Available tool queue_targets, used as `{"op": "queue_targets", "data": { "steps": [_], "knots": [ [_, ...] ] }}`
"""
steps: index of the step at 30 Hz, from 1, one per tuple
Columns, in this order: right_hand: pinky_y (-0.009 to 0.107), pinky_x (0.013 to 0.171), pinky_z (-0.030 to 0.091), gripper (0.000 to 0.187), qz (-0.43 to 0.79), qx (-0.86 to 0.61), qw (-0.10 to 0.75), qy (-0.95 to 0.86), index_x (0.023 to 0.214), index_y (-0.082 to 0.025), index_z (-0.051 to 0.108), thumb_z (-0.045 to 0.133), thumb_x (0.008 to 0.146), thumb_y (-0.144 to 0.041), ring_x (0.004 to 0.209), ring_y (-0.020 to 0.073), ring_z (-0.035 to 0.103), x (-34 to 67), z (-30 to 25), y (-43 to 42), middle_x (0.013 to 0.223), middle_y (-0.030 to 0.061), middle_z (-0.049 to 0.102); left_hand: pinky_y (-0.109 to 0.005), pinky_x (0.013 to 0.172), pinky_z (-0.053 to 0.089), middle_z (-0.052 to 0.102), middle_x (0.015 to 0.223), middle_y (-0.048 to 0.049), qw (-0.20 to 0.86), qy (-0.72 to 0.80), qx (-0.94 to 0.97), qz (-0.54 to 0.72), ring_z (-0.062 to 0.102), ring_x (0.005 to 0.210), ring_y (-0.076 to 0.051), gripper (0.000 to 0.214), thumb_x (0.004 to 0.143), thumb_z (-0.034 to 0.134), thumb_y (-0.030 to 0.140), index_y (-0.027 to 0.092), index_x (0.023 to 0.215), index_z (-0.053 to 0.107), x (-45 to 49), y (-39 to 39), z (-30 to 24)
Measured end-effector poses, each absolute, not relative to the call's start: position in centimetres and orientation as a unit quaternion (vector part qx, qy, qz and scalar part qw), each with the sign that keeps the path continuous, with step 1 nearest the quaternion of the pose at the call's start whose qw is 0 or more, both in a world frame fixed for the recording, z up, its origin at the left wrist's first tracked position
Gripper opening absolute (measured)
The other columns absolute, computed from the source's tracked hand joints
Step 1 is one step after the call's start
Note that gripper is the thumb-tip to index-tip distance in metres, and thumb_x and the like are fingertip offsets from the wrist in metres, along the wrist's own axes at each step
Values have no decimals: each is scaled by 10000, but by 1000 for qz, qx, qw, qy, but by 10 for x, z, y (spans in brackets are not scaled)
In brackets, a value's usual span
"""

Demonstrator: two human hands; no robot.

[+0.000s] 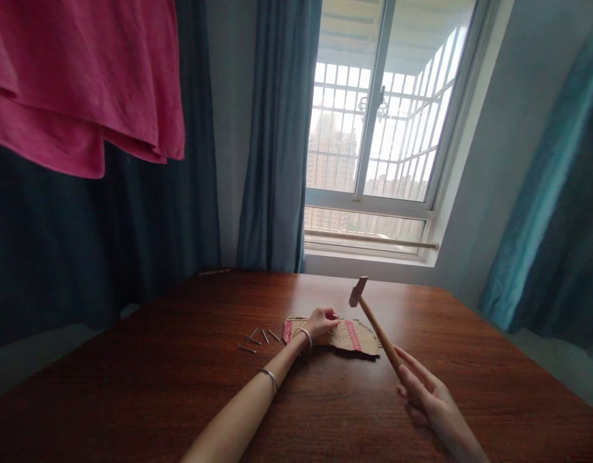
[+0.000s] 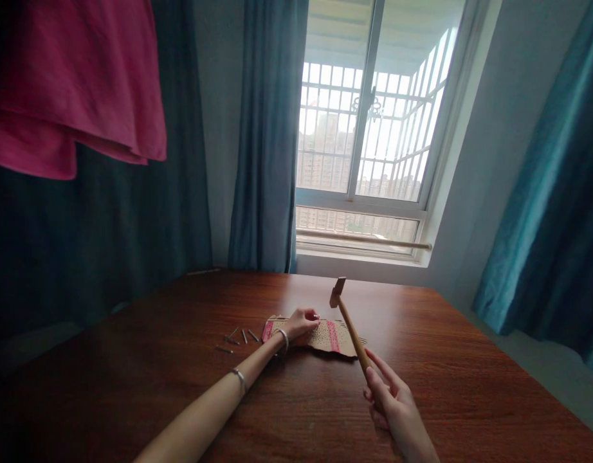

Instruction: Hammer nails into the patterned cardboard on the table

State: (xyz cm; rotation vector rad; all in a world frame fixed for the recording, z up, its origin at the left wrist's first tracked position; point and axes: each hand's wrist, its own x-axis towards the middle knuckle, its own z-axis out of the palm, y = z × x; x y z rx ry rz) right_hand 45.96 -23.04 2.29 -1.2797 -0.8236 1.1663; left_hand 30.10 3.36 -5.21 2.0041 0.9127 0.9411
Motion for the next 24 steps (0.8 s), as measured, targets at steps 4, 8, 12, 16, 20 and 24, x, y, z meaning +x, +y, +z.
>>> {"op": "queue_targets", "data": {
  "steps": [4, 8, 12, 16, 20, 24],
  "knots": [
    [124, 311, 88, 737, 547, -524, 551, -348, 1293, -255, 378, 646, 653, -501, 310, -12, 195, 445, 30, -230, 539, -55, 483, -209, 572, 392, 625, 682, -30, 357, 354, 783, 367, 547, 646, -132, 205, 630, 596, 281, 97, 713, 632, 301, 36, -56],
    [123, 299, 114, 746, 551, -505, 563, -353, 1305, -251, 362, 654, 658, -479, 312, -6, 217, 436, 28, -226, 545, -59, 474, -201, 560, 384, 617, 673, -28, 368, 346, 781, 367, 539, 635, -126, 208, 634, 594, 271, 91, 732, 628, 302, 37, -58],
    [119, 292, 121, 752, 541, -517, 568, -342, 1310, -249, 353, 655, 659, -473, 306, -7, 218, 433, 26, -220, 545, -62, 470, -197, 554, 378, 611, 666, -19, 358, 352, 787, 357, 527, 628, -121, 206, 639, 590, 282, 100, 728, 631, 300, 36, -56],
    [117, 294, 123, 728, 542, -515, 567, -346, 1303, -234, 371, 651, 671, -458, 305, -10, 228, 435, 25, -215, 551, -55, 476, -198, 544, 370, 607, 651, -15, 350, 360, 788, 356, 522, 614, -121, 200, 631, 603, 286, 108, 718, 630, 299, 33, -53],
    [116, 292, 112, 755, 540, -518, 565, -348, 1313, -243, 357, 650, 660, -484, 300, -11, 217, 436, 22, -215, 542, -59, 472, -207, 564, 379, 618, 667, -7, 349, 366, 789, 350, 537, 634, -132, 189, 629, 611, 304, 133, 707, 632, 299, 31, -50],
    [119, 292, 120, 756, 541, -522, 557, -354, 1313, -242, 357, 650, 661, -485, 301, -12, 211, 436, 23, -220, 544, -57, 479, -217, 585, 393, 630, 684, -12, 351, 369, 789, 344, 554, 659, -145, 191, 623, 619, 308, 138, 709, 636, 299, 32, -51]
  ]
}}
